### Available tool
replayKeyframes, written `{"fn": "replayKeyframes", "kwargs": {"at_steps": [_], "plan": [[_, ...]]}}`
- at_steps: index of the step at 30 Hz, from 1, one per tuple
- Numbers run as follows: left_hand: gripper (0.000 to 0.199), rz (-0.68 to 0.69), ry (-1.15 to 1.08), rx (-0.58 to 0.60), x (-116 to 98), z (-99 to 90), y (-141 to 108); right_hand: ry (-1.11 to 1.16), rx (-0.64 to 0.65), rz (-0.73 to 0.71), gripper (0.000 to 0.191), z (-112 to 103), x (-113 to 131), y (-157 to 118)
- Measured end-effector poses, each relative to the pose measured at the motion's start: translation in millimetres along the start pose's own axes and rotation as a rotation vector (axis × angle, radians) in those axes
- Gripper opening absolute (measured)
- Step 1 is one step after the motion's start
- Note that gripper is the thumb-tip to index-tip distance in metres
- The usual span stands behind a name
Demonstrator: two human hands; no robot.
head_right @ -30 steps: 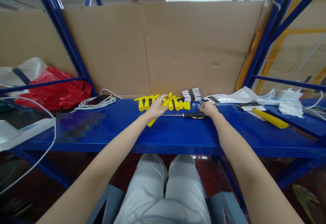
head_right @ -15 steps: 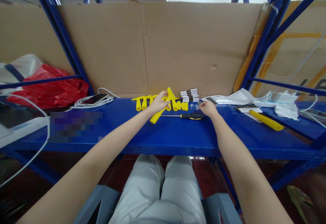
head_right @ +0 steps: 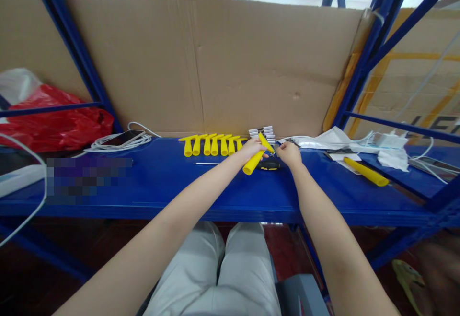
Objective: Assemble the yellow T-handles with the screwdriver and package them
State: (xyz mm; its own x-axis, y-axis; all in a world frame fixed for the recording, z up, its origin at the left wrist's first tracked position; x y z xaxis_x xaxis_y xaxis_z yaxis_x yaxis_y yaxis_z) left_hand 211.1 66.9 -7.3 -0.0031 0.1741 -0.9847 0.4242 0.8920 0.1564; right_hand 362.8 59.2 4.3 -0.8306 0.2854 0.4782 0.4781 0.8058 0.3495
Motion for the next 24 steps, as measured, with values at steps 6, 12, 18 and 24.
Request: {"fn": "replayKeyframes", "kwargs": {"at_steps": [6, 12, 18, 24], "plan": [[0.028, -0.097, -0.072, -0.057, 10.4, 8.4, 7.3, 0.012, -0.003, 0.019, 0.016, -1.7, 0.2, -1.9], [0.024, -0.102, -0.060, -0.057, 7.2, 1.3, 10.1, -0.004, 0.037, -0.013, 0.019, 1.1, 5.3, -2.5], [0.037, 0.245, 0.313, -0.128, -28.9, -49.0, 5.6, 0.003, 0.236, -0.167, 0.026, 23.6, 26.6, -7.8], [0.059, 0.756, 0.904, -0.048, -60.5, -72.8, -35.0, -0.075, 0.365, -0.187, 0.029, 37.6, 34.4, -14.6]]}}
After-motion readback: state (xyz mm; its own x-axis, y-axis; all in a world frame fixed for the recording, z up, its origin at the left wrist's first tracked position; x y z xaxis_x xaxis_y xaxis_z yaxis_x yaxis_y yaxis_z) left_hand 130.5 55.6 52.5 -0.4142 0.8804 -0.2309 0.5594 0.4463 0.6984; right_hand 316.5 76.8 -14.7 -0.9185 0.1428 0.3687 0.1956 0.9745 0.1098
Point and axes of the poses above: each hand's wrist, its own y-axis towards the middle knuckle, its own z-axis out of the palm, x = y × z, the point moved 10 cm from there along y, towards the middle knuckle, and after that the axes turned 9 degrees about z, right-handed, at the moved point
